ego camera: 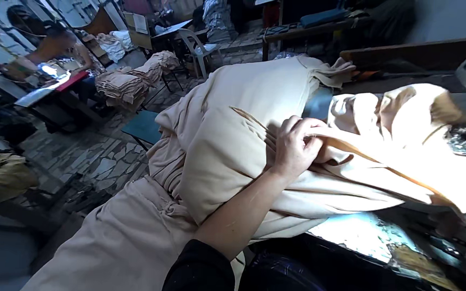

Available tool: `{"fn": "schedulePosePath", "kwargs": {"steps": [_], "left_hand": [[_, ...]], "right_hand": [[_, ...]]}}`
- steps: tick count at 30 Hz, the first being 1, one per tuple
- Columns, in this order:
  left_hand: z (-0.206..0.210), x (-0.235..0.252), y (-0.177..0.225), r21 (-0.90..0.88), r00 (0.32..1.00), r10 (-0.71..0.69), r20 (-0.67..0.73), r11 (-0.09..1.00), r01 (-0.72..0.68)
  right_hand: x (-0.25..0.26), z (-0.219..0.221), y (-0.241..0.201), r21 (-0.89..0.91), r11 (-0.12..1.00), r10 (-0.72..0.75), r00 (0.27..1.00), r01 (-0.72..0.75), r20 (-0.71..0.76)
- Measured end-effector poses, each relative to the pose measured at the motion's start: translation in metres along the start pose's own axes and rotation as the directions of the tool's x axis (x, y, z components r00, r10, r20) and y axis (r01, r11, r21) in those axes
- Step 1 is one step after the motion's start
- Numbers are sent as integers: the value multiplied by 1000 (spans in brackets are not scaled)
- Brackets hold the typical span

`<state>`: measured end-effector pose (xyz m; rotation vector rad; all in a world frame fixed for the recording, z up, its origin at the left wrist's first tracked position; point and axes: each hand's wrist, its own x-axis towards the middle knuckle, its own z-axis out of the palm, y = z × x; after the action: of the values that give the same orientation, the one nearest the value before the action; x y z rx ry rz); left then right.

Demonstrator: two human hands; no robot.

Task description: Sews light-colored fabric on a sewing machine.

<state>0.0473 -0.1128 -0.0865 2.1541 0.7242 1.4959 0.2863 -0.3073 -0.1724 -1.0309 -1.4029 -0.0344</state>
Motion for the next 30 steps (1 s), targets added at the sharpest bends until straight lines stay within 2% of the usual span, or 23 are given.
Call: {"fn": "schedulePosePath", "kwargs": {"steps": [4,7,12,19,21,24,28,30], "left_hand": [[0,2,-8,18,997,-10,-72,1000,11],[-2,4,-9,3,997,-15,-69,1000,16],[1,5,-16,-97,997,16,-78,995,-24],[-5,3,-6,-121,992,34,-118,992,-48],[-6,3,-6,-119,995,25,-101,992,-37],[-4,2,-7,-123,994,28,-108,992,-41],[-9,3,-2,-108,996,9,-84,994,-18],[-8,3,-2,-104,995,12,-94,994,-22]], "right_hand": [[13,10,-24,-3,1000,30,999,-30,22],[17,12,-31,-13,999,50,999,-50,10],[1,-12,21,-10,998,-67,994,68,81],[27,19,-48,-1,997,82,996,-82,-25],[27,19,-47,25,995,94,995,-93,-17],[18,5,-24,43,996,76,997,-78,30],[20,5,-23,52,998,35,999,-37,38],[23,13,-39,42,996,76,997,-75,-3]]}}
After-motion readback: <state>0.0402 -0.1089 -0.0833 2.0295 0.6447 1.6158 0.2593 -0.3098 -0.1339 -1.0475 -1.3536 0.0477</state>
